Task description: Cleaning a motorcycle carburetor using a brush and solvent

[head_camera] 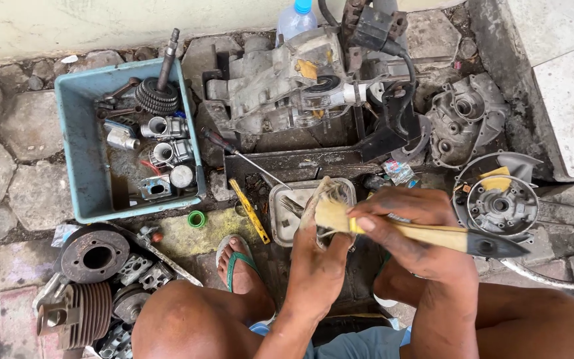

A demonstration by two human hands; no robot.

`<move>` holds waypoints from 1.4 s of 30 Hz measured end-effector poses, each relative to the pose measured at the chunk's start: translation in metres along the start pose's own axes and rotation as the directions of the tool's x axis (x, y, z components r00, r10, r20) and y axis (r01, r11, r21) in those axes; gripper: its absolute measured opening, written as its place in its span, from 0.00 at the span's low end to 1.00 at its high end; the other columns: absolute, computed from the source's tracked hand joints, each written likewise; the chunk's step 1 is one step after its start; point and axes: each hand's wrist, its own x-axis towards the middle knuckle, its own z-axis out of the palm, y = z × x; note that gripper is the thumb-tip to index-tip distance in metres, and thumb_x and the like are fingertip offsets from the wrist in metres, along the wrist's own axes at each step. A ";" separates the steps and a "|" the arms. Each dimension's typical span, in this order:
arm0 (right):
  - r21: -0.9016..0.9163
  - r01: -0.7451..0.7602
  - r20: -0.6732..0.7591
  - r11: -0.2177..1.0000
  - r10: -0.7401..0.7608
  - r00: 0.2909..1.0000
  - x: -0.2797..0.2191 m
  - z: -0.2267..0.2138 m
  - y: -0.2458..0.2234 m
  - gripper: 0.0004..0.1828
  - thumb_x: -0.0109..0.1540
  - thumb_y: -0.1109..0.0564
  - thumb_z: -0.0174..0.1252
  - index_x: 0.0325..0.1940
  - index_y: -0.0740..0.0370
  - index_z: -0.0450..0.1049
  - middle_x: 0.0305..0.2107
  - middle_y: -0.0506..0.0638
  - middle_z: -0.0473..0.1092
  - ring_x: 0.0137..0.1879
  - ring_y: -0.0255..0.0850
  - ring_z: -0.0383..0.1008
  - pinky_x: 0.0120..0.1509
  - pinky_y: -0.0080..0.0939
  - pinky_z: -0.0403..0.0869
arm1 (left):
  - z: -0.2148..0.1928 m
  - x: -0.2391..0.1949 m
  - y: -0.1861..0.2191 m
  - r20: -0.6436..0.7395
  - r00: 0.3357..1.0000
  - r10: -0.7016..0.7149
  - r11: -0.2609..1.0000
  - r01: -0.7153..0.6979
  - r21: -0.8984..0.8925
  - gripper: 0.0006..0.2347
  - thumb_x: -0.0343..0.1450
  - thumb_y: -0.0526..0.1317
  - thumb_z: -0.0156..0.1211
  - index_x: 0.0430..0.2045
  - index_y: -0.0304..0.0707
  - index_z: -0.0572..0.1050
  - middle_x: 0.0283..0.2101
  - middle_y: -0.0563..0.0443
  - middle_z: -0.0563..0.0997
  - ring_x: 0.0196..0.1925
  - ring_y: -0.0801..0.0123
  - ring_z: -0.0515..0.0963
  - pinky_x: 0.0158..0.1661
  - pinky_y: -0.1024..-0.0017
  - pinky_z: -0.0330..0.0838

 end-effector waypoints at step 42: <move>0.635 -0.386 0.385 0.669 0.159 0.909 0.159 0.374 0.037 0.23 0.68 0.45 0.54 0.55 0.66 0.77 0.38 0.65 0.75 0.33 0.49 0.81 0.25 0.37 0.82 | -0.308 0.077 0.137 -0.433 0.874 0.222 0.975 -0.211 0.074 0.30 0.65 0.31 0.62 0.65 0.21 0.61 0.59 0.23 0.73 0.66 0.36 0.71 0.64 0.41 0.62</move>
